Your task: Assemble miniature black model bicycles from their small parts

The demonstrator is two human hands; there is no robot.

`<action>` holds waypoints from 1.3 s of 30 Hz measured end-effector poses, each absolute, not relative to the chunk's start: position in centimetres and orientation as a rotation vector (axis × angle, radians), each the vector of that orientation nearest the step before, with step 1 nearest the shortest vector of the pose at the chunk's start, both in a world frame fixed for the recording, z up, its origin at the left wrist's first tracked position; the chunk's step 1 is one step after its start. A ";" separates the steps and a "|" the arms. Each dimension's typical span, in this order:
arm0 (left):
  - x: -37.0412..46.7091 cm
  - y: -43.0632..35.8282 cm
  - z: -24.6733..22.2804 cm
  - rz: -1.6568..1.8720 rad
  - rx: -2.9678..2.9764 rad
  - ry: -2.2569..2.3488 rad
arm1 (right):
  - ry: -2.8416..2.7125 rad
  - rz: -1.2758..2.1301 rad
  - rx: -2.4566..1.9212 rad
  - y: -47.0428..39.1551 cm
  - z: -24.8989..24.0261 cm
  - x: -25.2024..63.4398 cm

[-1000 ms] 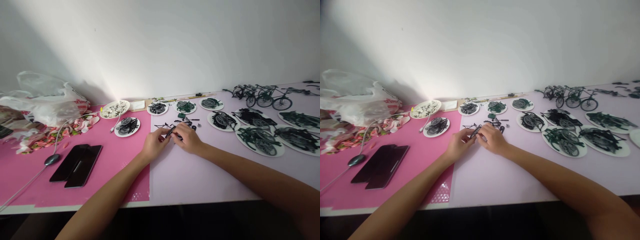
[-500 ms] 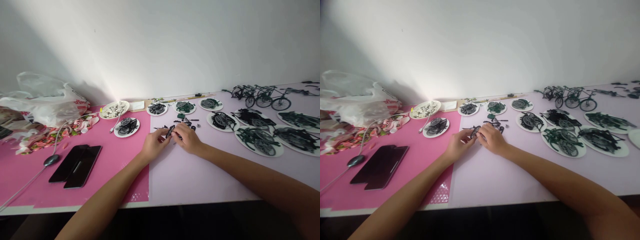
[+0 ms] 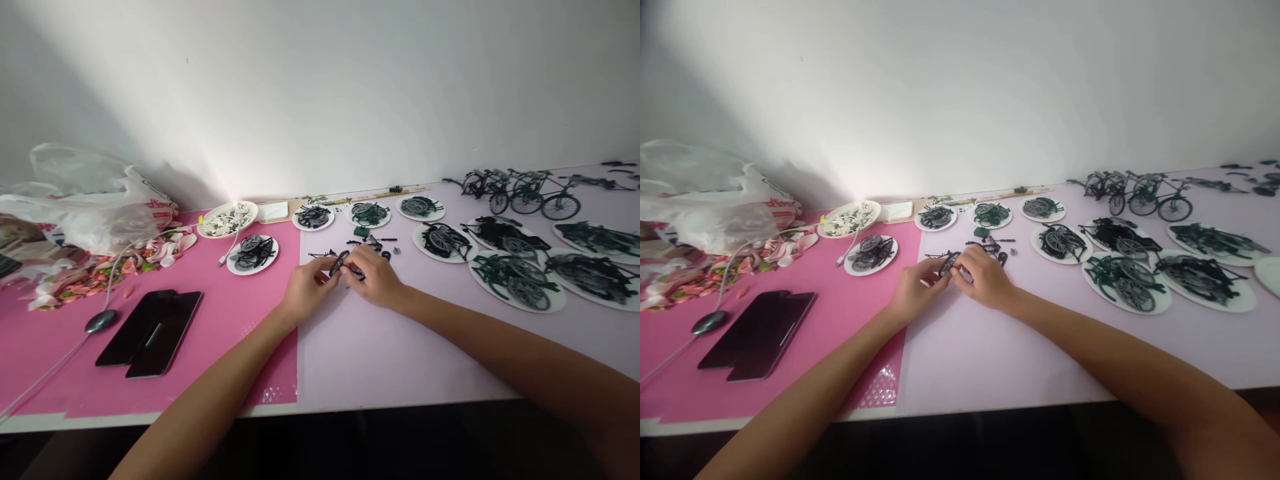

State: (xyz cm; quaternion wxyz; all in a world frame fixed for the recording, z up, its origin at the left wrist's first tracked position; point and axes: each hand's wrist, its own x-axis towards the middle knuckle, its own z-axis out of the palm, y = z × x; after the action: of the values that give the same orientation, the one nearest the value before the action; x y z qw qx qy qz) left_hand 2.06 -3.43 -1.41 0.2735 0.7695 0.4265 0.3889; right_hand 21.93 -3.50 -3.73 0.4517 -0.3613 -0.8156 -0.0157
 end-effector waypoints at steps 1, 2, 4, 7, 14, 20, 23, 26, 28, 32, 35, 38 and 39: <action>2.1 -3.4 -1.4 1.048 2.072 1.148 | -2.019 -0.045 -0.892 -3.5 -3.7 21.9; 2.1 -3.5 -1.4 1.051 2.075 1.148 | -2.024 -0.051 -0.891 -3.5 -3.7 22.0; 2.1 -3.5 -1.4 1.049 2.077 1.148 | -2.029 -0.062 -0.892 -3.4 -3.7 22.0; 2.0 -3.5 -1.4 1.043 2.073 1.141 | -2.036 -0.059 -0.898 -3.4 -3.6 22.0; 2.0 -3.4 -1.6 1.030 2.033 1.141 | -2.001 0.005 -0.916 -3.4 -3.6 22.1; 2.0 -3.4 -1.5 1.033 2.052 1.134 | -1.994 -0.002 -0.865 -3.6 -3.5 21.9; 2.0 -3.5 -1.3 1.038 2.062 1.124 | -2.000 -0.013 -0.877 -3.6 -3.6 21.9; 2.0 -3.5 -1.2 1.039 2.056 1.106 | -2.003 -0.017 -0.878 -3.6 -3.6 21.9; 2.1 -3.5 -1.1 1.039 2.049 1.112 | -2.009 -0.018 -0.875 -3.5 -3.5 21.9; 2.1 -3.5 -1.1 1.030 2.045 1.127 | -2.024 -0.001 -0.891 -3.5 -3.4 22.0; 2.1 -3.6 -1.1 1.021 2.044 1.125 | -2.033 0.040 -0.908 -3.6 -3.4 22.0; 2.0 -3.5 -1.1 1.019 2.048 1.122 | -2.015 0.068 -0.914 -3.6 -3.6 22.0; 2.0 -3.5 -1.1 1.018 2.051 1.121 | -2.009 0.062 -0.914 -3.6 -3.6 22.0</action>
State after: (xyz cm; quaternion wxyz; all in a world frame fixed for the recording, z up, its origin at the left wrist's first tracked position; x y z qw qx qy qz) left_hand 2.01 -3.50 -1.13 0.2917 0.7693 0.4207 0.3821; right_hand 22.02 -3.63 -3.61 0.4503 -0.3695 -0.8124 0.0249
